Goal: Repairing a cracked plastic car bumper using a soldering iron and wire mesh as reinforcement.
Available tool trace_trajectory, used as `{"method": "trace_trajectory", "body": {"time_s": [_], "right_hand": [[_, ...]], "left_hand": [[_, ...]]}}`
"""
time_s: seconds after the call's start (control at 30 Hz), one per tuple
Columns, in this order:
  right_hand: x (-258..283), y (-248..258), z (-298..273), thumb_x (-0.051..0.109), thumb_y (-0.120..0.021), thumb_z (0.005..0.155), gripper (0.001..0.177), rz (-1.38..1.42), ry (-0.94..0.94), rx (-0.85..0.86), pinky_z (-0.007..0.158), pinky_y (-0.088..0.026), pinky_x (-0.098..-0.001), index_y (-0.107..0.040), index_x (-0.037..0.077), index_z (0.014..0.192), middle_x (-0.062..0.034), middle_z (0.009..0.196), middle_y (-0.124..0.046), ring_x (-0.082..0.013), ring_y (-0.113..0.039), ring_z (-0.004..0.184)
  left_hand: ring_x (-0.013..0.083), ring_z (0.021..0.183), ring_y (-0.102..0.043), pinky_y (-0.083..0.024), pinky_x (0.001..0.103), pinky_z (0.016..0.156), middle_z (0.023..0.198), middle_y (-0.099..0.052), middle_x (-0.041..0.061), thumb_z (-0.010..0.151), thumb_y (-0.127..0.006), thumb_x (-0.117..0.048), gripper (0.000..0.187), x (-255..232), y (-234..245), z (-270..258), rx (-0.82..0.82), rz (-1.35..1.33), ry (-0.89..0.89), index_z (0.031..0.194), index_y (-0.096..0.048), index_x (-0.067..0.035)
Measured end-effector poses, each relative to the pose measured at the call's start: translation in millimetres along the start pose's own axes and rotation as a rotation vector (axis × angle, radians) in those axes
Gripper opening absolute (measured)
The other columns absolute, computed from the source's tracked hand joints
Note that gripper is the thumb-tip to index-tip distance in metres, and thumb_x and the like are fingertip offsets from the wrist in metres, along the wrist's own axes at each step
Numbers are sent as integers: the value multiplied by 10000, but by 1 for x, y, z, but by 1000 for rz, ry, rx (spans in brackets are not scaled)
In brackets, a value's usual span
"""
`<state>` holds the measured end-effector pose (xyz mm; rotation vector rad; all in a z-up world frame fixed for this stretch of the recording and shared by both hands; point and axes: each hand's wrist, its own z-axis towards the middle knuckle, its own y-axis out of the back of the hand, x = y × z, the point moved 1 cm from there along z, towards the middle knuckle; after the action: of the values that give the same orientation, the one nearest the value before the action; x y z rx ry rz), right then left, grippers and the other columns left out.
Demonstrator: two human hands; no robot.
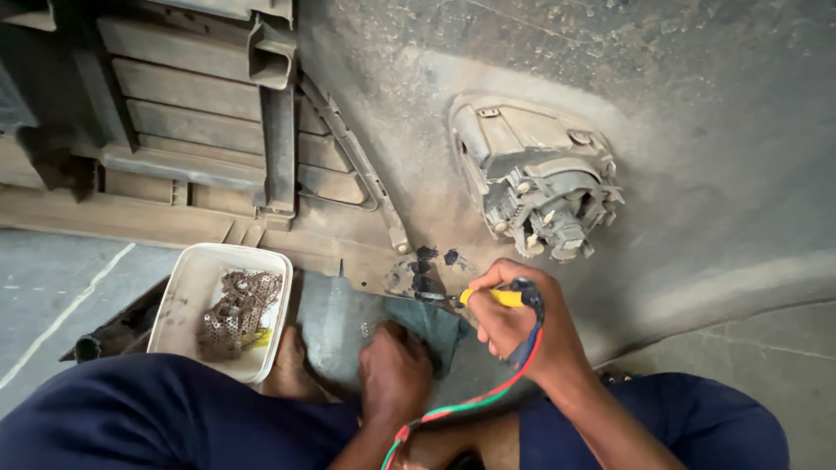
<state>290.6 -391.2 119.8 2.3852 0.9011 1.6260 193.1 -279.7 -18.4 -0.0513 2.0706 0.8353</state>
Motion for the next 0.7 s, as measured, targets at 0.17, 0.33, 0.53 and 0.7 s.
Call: {"method": "trace_trajectory", "body": {"time_s": [0.17, 0.33, 0.53, 0.7], "right_hand": [[0, -6, -12, 110, -675, 834, 118, -31, 153, -16, 386, -441, -265, -713, 3, 864, -47, 540, -636, -74, -568, 433], [-3, -5, -14, 76, -687, 840, 91, -29, 372, 14, 406, -414, -241, -648, 0, 871, -22, 544, -599, -44, -537, 461], [-1, -6, -15, 59, -686, 828, 72, -47, 348, -9, 386, -408, -249, -646, 10, 860, -18, 517, -589, -52, -530, 425], [-8, -6, -14, 18, -680, 841, 88, -21, 516, 10, 452, -382, -236, -600, -3, 870, 10, 569, -530, -27, -478, 521]], "left_hand": [[467, 908, -679, -530, 534, 831, 882, -716, 254, 868, -667, -222, 206, 11, -5, 2, 49, 54, 1, 848, -711, -22], [446, 921, -696, -544, 509, 844, 887, -721, 256, 825, -660, -175, 164, -3, 9, 0, 63, 31, -18, 849, -727, -28], [449, 981, -678, -524, 500, 883, 965, -721, 255, 826, -704, -238, 287, -19, 24, -6, 65, 3, 105, 1024, -681, -32], [450, 996, -675, -519, 498, 893, 1014, -713, 255, 841, -725, -286, 344, -32, 36, -5, 23, 41, 84, 1069, -669, -35]]}}
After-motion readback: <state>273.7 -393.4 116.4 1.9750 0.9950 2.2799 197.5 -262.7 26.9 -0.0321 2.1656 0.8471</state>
